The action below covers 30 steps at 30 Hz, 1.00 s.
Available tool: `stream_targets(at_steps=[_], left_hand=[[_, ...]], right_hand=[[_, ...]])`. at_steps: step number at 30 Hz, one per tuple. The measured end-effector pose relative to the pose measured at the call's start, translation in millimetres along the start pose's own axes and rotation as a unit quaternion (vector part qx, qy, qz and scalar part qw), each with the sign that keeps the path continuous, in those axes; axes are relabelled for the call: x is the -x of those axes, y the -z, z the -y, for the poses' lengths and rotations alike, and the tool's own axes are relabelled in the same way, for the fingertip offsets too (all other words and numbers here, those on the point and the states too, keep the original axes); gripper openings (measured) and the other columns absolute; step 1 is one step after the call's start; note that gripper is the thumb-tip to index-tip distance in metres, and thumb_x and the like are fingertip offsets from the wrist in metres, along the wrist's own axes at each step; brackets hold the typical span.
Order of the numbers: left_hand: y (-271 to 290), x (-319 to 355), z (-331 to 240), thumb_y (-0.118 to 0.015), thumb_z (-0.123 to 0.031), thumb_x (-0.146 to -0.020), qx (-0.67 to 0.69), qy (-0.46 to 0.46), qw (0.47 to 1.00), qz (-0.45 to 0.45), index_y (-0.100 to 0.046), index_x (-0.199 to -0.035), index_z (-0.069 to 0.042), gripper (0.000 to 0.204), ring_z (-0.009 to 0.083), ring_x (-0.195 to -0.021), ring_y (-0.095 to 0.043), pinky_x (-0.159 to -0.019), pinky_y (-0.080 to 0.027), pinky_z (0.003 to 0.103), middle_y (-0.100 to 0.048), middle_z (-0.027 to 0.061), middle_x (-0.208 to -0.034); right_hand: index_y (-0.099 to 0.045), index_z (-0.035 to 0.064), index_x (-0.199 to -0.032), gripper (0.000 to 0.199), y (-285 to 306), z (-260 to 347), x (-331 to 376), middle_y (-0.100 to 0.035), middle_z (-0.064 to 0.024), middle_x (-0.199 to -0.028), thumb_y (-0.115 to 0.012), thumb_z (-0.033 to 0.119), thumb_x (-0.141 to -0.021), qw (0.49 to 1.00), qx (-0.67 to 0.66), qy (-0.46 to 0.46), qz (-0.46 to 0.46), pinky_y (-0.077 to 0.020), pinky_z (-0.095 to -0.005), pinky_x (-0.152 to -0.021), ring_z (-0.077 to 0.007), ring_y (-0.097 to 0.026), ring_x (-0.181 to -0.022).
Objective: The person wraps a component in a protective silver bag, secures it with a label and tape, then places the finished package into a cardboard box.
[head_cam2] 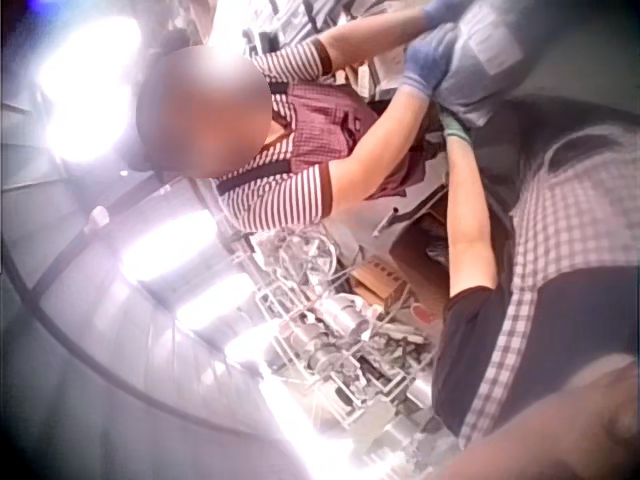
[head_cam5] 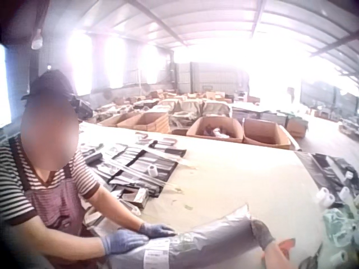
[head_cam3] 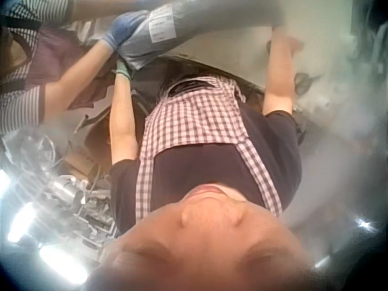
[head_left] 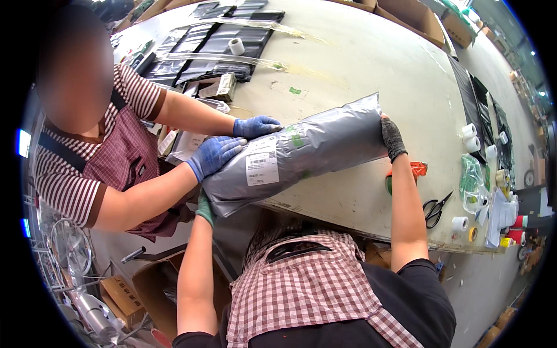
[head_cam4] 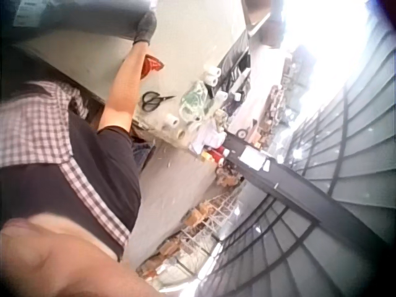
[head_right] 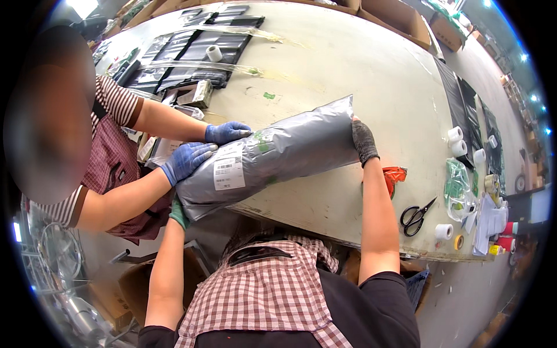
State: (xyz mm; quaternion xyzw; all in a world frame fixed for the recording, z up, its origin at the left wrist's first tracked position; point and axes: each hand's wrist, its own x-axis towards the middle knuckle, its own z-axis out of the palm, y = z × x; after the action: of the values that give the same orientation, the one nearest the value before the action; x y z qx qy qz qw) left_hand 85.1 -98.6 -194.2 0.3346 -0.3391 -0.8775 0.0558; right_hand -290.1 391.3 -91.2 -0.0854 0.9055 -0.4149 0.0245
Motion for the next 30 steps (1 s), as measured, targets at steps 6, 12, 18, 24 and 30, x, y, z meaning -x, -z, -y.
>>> stream_targets(at_steps=[6, 12, 18, 24, 30], left_hand=[[-23, 5, 12, -0.038, -0.055, -0.093, 0.019, -0.011, 0.996, -0.083, -0.046, -0.137, -0.011, 0.062, 0.0328, -0.122, -0.050, -0.105, -0.040, 0.047, -0.054, 0.0091, -0.134], [-49, 89, 51, -0.032, -0.052, -0.098, 0.075, -0.069, 0.994, -0.046, -0.034, -0.145, -0.011, 0.063, 0.0319, -0.131, -0.040, -0.109, -0.034, 0.047, -0.040, 0.0087, -0.147], [-14, 192, 88, -0.032, -0.042, -0.101, 0.148, -0.110, 0.982, -0.046, -0.029, -0.145, -0.010, 0.055, 0.0296, -0.130, -0.040, -0.109, -0.033, 0.045, -0.038, 0.0106, -0.145], [49, 276, 95, -0.032, -0.045, -0.100, 0.257, -0.244, 0.933, 0.058, -0.034, -0.142, -0.009, 0.055, 0.0316, -0.123, -0.046, -0.106, -0.038, 0.048, -0.045, 0.0110, -0.140], [76, 390, 117, -0.039, -0.048, -0.098, 0.393, -0.230, 0.875, -0.164, -0.038, -0.139, -0.009, 0.057, 0.0288, -0.122, -0.048, -0.105, -0.039, 0.044, -0.049, 0.0088, -0.137]], right_hand=[[-0.060, 0.0018, -0.108, 0.045, -11, -9, 3, -0.065, -0.0216, -0.103, -0.030, 0.034, -0.100, 0.994, 0.058, 0.067, -0.061, -0.0464, -0.0418, -0.086, -0.0374, -0.060, -0.098], [-0.061, 0.0056, -0.108, 0.034, 2, -12, 38, -0.064, -0.0201, -0.102, -0.034, 0.024, -0.099, 0.980, 0.074, 0.112, -0.149, -0.0486, -0.0418, -0.083, -0.0360, -0.061, -0.093], [-0.055, -0.0030, -0.125, 0.040, 7, 50, 94, -0.056, -0.0126, -0.128, -0.041, 0.027, -0.102, 0.941, -0.265, 0.112, -0.177, -0.0352, -0.0330, -0.105, -0.0216, -0.050, -0.120], [-0.048, 0.0038, -0.134, 0.045, -22, 114, 134, -0.052, -0.0076, -0.131, -0.042, 0.034, -0.102, 0.868, -0.465, 0.119, -0.124, -0.0358, -0.0346, -0.105, -0.0197, -0.049, -0.119], [-0.045, 0.0024, -0.137, 0.052, -92, 178, 211, -0.047, -0.0093, -0.138, -0.041, 0.039, -0.100, 0.875, -0.446, 0.116, 0.146, -0.0321, -0.0373, -0.108, -0.0222, -0.045, -0.125]])
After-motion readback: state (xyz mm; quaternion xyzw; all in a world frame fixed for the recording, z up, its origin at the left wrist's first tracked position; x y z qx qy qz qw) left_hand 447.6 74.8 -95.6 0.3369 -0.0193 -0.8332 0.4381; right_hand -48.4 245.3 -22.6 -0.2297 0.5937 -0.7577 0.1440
